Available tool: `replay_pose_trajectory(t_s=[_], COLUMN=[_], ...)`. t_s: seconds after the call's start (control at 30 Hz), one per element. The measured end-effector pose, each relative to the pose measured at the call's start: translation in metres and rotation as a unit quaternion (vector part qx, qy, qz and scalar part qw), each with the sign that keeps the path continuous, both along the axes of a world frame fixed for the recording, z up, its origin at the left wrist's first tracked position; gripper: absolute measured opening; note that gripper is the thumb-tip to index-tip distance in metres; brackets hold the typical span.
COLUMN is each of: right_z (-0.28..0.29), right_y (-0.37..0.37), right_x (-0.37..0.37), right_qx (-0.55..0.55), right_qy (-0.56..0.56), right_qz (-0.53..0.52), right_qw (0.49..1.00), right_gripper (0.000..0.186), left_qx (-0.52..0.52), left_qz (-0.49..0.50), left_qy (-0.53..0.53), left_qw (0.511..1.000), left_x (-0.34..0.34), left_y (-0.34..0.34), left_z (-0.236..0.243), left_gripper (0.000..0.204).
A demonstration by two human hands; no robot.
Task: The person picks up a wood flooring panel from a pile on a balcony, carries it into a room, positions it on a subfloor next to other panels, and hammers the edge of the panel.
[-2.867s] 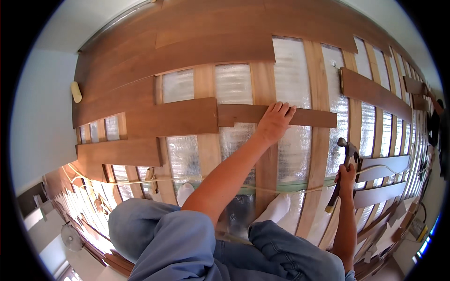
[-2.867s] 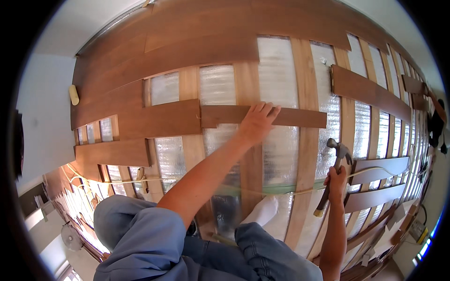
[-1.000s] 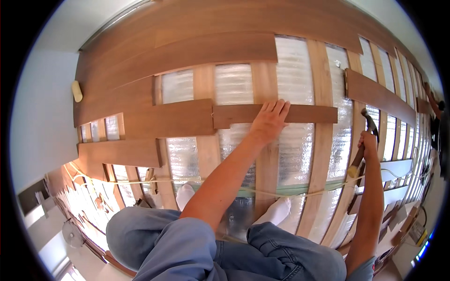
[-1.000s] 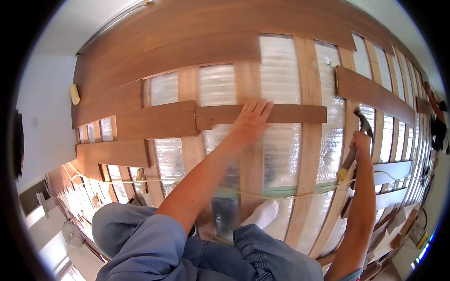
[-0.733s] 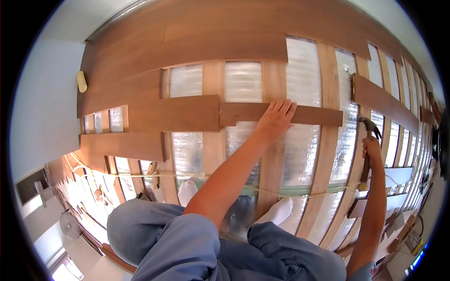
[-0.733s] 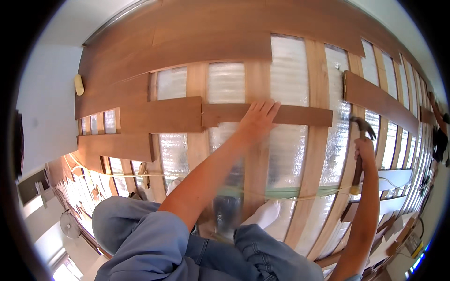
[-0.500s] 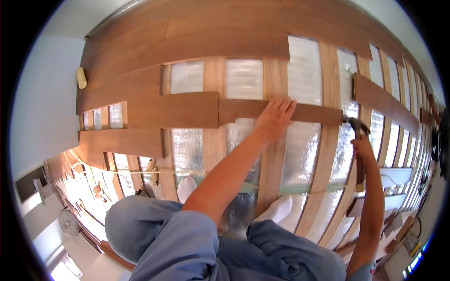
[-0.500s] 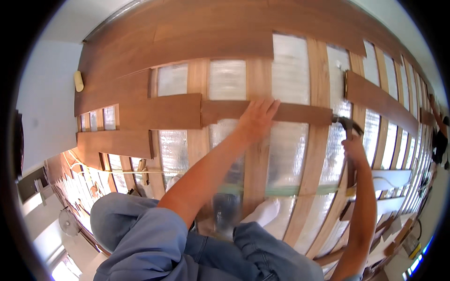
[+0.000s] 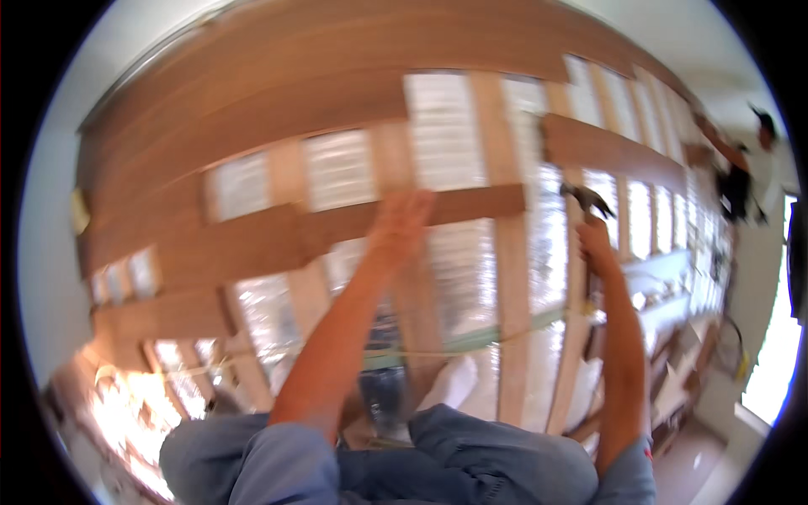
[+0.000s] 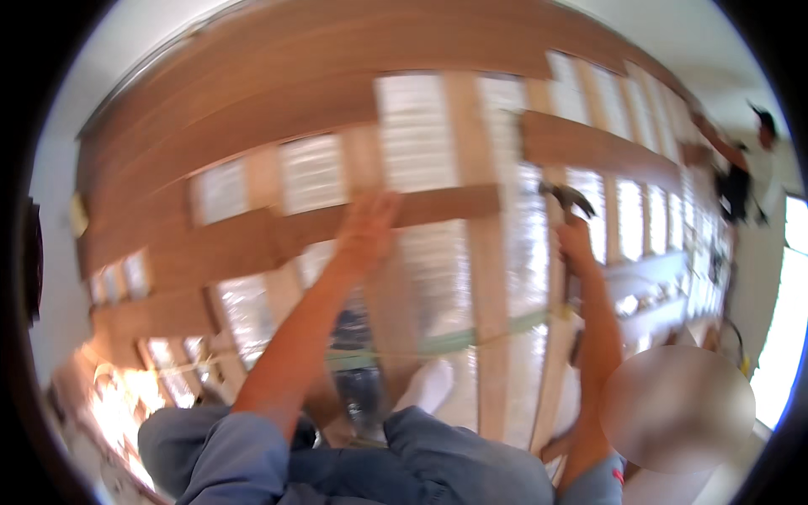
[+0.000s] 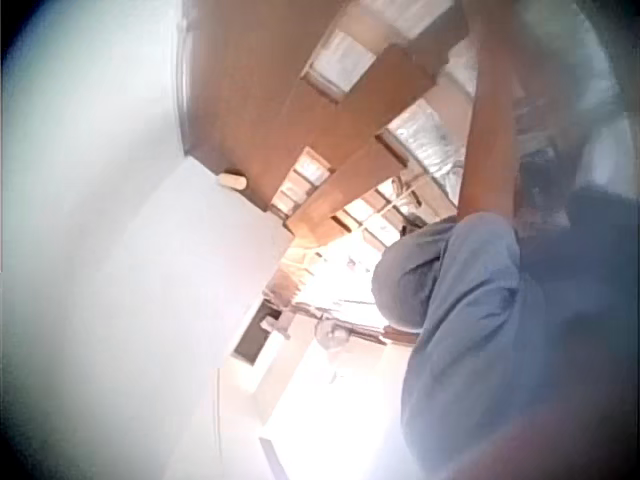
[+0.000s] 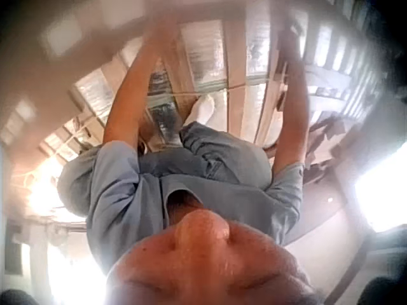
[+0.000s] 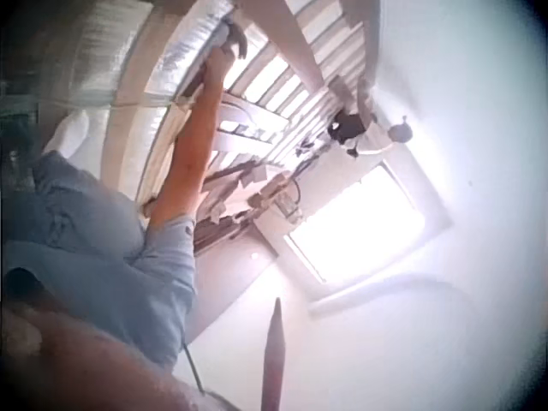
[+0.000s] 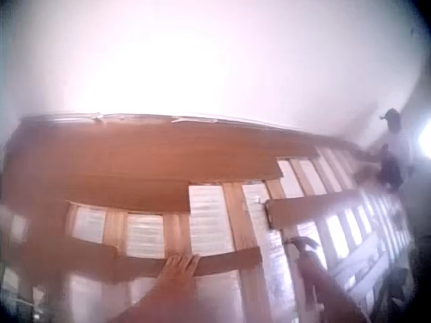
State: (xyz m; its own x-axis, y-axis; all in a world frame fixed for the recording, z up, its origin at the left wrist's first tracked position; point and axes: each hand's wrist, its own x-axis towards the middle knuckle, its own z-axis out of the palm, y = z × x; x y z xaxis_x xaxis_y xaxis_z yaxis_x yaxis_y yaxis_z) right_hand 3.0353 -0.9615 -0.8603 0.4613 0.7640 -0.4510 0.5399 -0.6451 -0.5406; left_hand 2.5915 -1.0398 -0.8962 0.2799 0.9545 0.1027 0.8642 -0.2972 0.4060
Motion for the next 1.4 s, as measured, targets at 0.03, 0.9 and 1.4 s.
replay_pose_trajectory(t_s=[0.03, 0.9, 1.4], right_z=[-0.005, 0.038, 0.036], right_y=[0.002, -0.005, -0.008], right_x=[0.002, -0.045, -0.025], right_qx=[0.051, -0.109, -0.020], right_qy=[-0.003, 0.132, -0.008], right_qz=[-0.069, 0.109, 0.114], right_qw=[0.996, 0.979, 0.993], right_gripper=[0.012, 0.026, 0.018], left_qx=[0.017, 0.006, -0.011], left_qz=[0.009, 0.009, 0.009], left_qy=[-0.019, -0.032, -0.009], left_qw=[1.000, 0.999, 1.000], left_x=[0.002, -0.001, -0.009], left_y=[0.002, 0.005, 0.001], left_z=[0.001, 0.018, 0.021], left_gripper=[0.067, 0.070, 0.070])
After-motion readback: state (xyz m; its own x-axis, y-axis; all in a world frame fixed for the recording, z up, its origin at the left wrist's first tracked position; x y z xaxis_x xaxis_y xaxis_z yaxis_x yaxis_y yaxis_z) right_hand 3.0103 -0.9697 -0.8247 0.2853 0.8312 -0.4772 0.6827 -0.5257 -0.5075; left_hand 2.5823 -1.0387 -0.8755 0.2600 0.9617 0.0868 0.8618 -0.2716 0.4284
